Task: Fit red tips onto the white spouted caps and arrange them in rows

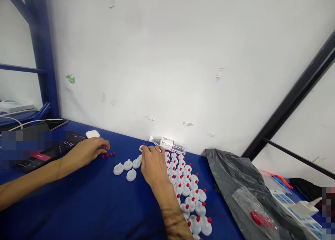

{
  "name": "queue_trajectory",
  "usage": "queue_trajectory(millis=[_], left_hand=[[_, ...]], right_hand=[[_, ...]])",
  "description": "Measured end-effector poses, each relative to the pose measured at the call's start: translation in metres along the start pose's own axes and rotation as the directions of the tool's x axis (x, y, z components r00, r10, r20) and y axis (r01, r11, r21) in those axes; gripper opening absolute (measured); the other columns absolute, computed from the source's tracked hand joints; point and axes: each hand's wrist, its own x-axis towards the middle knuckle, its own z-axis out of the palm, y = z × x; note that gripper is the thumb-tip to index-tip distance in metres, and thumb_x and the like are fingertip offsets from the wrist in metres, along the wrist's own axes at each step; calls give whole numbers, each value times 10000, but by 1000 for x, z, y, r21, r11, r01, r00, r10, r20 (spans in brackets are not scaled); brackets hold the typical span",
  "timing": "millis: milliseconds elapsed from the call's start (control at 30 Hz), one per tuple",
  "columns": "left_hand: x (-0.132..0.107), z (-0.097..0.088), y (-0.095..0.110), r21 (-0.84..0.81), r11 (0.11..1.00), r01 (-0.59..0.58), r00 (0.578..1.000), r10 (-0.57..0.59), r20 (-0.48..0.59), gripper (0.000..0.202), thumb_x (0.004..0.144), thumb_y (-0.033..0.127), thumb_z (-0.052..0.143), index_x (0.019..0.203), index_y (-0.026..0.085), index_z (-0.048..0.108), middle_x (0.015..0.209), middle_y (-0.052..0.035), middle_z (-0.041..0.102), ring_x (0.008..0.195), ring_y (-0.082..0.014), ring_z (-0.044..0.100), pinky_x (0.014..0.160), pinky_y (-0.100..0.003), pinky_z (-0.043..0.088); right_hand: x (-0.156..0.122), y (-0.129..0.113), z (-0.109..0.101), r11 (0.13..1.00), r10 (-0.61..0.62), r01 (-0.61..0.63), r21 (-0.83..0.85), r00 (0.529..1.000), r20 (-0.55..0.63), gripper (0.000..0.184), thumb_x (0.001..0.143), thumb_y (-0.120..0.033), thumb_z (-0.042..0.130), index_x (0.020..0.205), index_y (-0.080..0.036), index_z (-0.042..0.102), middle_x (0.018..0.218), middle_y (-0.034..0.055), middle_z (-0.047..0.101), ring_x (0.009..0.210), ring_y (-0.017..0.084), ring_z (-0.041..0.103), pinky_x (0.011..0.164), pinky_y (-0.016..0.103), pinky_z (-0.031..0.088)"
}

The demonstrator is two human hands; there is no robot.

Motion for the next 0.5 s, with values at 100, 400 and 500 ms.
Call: queue_trajectory(millis=[100,400,500], left_hand=[[2,-3,3,45,999,11,997,-15,81,127,1117,295,798,1076,177,774,1054,-33,791,1029,-261,781,976,-483,671],[7,-7,0,-96,995,16,991,-3,131,233,1138,402,776,1076,178,774,1008,-27,796,937,-238,786,911,-446,677],[8,-8,-2,-124,992,12,994,1,109,244,1138,413,779,1065,180,778,1004,-28,803,943,-240,793,927,-454,680]], right_hand=[[5,-2,2,1000,9,-9,1,1000,-8,338,1226,-256,517,1471,-260,749,1472,115,801,1417,312,719,1345,621,441],[48,-6,23,997,11,-2,-76,993,121,314,1173,-454,736,1354,-202,780,1325,86,819,1273,303,783,1219,634,579],[55,-7,25,997,8,1,-73,993,122,273,1153,-456,769,1172,-185,797,1169,56,827,1142,272,805,1137,577,633]])
